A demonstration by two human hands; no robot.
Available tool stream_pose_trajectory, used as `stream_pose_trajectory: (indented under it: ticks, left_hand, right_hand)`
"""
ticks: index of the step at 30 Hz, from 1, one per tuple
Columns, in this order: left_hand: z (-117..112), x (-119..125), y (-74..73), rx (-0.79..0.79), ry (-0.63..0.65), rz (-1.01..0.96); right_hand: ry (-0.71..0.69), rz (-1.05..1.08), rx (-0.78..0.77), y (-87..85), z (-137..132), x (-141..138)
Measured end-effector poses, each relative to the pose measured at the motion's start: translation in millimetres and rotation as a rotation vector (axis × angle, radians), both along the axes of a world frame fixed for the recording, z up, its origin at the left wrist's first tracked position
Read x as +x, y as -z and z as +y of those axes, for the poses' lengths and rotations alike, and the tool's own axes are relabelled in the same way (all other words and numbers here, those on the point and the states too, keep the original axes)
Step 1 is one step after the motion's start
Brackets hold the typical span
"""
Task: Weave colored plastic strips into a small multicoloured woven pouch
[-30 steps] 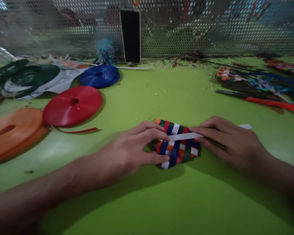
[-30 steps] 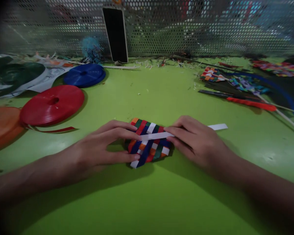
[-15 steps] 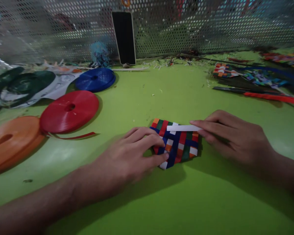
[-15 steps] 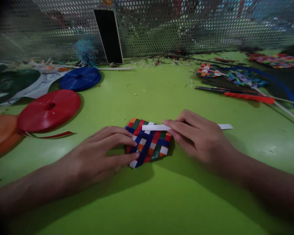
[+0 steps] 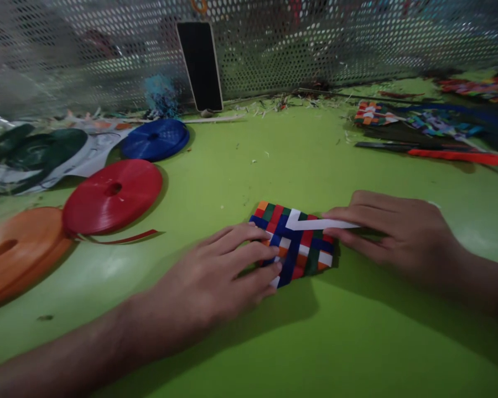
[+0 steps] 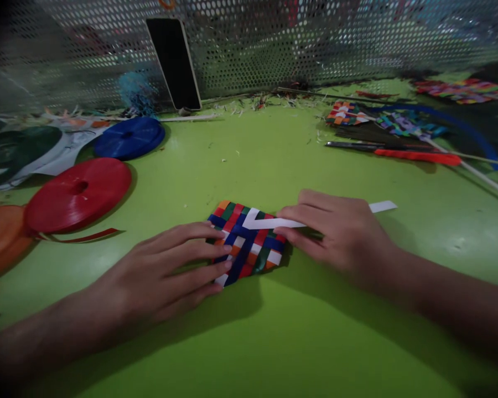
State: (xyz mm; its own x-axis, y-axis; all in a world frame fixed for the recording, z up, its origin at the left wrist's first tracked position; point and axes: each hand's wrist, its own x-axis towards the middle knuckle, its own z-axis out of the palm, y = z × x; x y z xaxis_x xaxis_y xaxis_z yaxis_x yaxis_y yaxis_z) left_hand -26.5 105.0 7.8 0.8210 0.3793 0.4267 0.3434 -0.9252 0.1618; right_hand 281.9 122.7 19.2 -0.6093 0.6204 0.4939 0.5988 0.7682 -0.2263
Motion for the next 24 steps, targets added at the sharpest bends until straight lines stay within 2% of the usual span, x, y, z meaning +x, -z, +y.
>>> stream_pose_trajectory:
  ticks: [6, 15, 20, 24]
  left_hand:
    - [-1.5, 4.6, -1.7, 0.029, -0.012, 0.011]
    - [-3.9, 12.5, -1.0, 0.048, -0.07, 0.046]
    - [-4.9, 10.8, 0.3, 0.04, -0.1, 0.061]
    - [-6.5, 11.8, -1.7, 0.033, -0.087, 0.059]
  right_hand:
    - [0.053, -0.039, 0.016, -0.2, 3.0, 1.9]
    - [0.019, -0.157, -0.091, -30.3, -6.1, 3.0]
    - [-0.013, -0.131, -0.117, -27.7, -12.7, -3.5]
    - [-0.063, -0.074, -0.067, -22.0, -10.9, -7.2]
